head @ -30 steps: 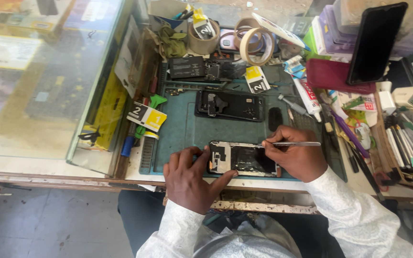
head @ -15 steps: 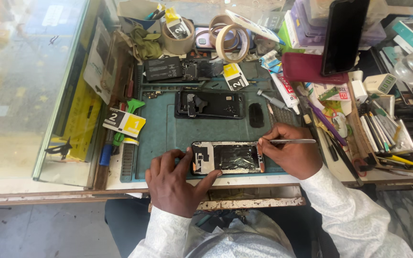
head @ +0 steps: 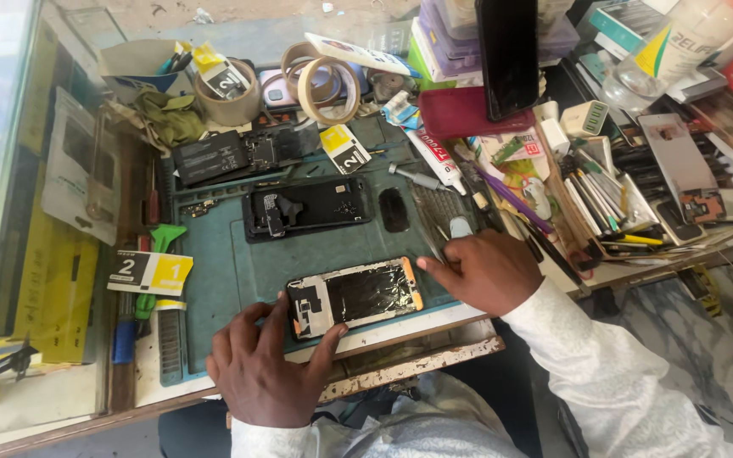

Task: The person sprays a liquid onto a disassembled smartphone and uses tweezers to remove small components from the device. They then open a drawer, retrieve paper currency, and place it on the counter.

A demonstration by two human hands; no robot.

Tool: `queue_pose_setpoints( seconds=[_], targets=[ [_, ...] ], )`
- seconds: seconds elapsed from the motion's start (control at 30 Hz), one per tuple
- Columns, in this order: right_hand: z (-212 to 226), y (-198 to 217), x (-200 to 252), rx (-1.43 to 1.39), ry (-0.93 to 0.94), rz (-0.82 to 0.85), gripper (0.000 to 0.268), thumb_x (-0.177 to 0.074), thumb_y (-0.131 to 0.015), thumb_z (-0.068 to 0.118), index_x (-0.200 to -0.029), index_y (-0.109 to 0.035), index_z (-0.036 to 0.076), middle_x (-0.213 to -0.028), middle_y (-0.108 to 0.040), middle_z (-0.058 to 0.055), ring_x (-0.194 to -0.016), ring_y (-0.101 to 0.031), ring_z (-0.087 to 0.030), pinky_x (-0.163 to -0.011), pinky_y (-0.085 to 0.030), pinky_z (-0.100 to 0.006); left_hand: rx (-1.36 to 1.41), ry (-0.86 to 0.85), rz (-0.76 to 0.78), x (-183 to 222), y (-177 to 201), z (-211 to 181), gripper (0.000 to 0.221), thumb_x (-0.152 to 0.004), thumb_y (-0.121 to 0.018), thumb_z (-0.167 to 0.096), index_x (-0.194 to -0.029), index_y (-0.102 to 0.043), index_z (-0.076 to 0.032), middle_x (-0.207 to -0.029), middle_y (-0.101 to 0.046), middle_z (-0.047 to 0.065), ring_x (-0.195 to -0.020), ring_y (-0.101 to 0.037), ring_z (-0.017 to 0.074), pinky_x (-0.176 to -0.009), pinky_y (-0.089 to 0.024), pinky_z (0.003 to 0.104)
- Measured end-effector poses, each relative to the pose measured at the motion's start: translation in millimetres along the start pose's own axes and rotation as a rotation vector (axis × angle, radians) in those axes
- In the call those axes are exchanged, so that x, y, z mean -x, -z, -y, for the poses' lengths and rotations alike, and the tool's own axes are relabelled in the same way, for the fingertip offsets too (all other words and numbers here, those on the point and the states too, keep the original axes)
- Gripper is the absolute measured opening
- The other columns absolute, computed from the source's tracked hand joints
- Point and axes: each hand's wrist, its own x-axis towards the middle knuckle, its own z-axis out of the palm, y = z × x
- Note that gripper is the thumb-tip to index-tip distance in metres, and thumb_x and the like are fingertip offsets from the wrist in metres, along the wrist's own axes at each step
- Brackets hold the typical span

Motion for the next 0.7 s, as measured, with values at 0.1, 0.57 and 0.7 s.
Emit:
queue_pose_setpoints(
  seconds=[0.1,0.57,0.7],
  targets=[
    [-11,8,-5,-0.049,-0.088,-0.116,0.045,-0.096,-0.067,0.050,-0.071,-0.069,0.012,-0.052,-0.061,-0.014,-0.047,-0.061,-0.034,-0.050,-0.045,-0.048,-0.033,0.009,0.027,1,1,0,0.075,-0.064,-0.086,-0.061,-0.118,-0.076,-0.010,-0.112,-0.066,0.010,-0.106,-0.059,0.0322,-0.088,-0.044,0.047],
    [-59,6,4,-0.038,-0.105,-0.312,0.026,-0.083,-0.082,0.028,-0.103,-0.077,0.011,-0.082,-0.077,-0.008,-0.070,-0.072,-0.026,-0.062,-0.054,-0.040,-0.025,-0.002,0.044,0,6,-1,0.080,-0.069,-0.083,-0.063,-0.127,-0.071,-0.009,-0.116,-0.064,0.012,-0.107,-0.057,0.0328,-0.089,-0.042,0.047],
    [-83,11,-1,-0.276,-0.099,-0.210,0.035,-0.082,-0.079,0.025,-0.114,-0.074,0.011,-0.087,-0.077,-0.009,-0.071,-0.074,-0.021,-0.067,-0.057,-0.035,0.012,-0.033,0.043,6,7,2,0.086,-0.072,-0.081,-0.065,-0.134,-0.066,-0.007,-0.119,-0.064,0.013,-0.109,-0.057,0.0317,-0.090,-0.040,0.047]
  ],
)
